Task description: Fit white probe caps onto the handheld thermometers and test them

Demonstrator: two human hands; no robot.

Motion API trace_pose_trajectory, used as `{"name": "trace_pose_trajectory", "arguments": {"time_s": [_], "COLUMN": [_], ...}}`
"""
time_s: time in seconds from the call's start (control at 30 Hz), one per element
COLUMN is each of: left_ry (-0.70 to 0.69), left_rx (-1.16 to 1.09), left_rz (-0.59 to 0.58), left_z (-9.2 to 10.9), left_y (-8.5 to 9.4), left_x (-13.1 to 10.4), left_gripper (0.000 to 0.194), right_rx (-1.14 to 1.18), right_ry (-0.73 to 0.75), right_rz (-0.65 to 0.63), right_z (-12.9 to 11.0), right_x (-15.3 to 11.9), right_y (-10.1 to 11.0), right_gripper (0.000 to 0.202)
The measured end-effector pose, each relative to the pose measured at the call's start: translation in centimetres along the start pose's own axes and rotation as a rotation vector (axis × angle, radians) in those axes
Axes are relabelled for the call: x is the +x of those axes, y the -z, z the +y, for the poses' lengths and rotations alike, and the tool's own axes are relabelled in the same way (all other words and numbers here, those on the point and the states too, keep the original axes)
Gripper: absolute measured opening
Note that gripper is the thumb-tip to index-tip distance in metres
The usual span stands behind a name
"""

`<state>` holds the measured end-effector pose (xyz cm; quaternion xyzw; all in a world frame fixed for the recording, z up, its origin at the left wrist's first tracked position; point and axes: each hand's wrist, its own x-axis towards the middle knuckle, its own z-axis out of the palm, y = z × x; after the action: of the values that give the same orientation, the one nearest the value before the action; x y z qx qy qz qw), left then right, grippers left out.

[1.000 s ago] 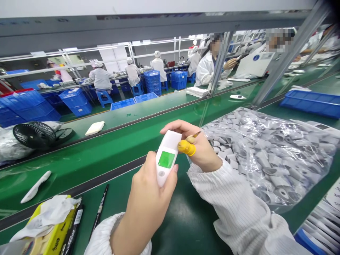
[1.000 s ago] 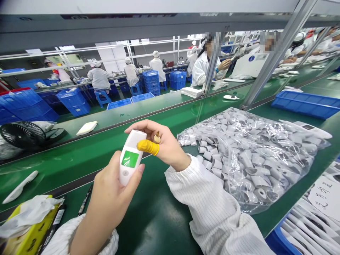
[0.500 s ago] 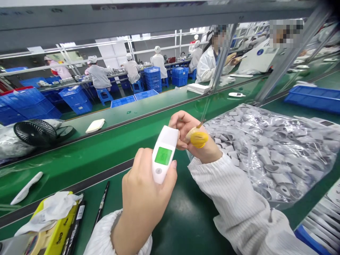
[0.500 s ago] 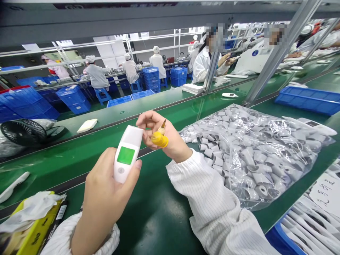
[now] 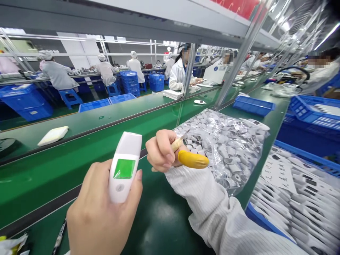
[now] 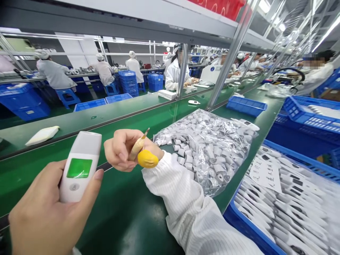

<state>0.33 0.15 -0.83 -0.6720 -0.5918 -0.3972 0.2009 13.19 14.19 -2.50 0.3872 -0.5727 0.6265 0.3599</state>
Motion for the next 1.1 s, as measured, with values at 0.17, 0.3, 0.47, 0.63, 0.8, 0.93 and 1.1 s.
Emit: {"name": "trace_pose_trajectory", "arguments": {"time_s": [0.17, 0.3, 0.47, 0.63, 0.8, 0.93, 1.1], "left_ry": [0.080, 0.085, 0.183, 0.541, 0.603, 0.601, 0.509], "left_rx": [-0.100, -0.117, -0.170, -0.618, -1.219, -1.329, -1.358], "left_rz": [-0.058, -0.053, -0.097, -0.074, -0.237, -0.249, -0.257], "left_z": [0.2, 0.2, -0.3, -2.2, -3.2, -2.8, -2.2], "left_y": [-0.2, -0.4, -0.5, -0.8, -1.2, -1.2, -1.1], "left_x": [0.0, -0.3, -0.3, 1.4, 2.9, 2.6, 2.1], "left_gripper": [0.018, 0.018, 0.024, 0.047, 0.032, 0.034, 0.028], "right_rx": [0.014, -0.014, -0.068, -0.830, -1.226, -1.284, -1.453], "right_ry": [-0.045, -0.249, -0.219, -0.765, -0.920, -0.713, -0.619], "right_rz": [0.026, 0.216, 0.165, 0.627, 0.570, 0.437, 0.361], "right_z": [0.8, 0.6, -1.0, -3.7, -4.7, -4.3, -3.5], "right_x": [-0.8, -1.3, -0.6, 0.1, 1.1, 1.8, 1.9], "right_y": [0.6, 0.2, -0.8, -1.5, -3.2, -5.0, -6.0], "right_gripper": [0.040, 0.042, 0.035, 0.041, 0.021, 0.017, 0.018]}}
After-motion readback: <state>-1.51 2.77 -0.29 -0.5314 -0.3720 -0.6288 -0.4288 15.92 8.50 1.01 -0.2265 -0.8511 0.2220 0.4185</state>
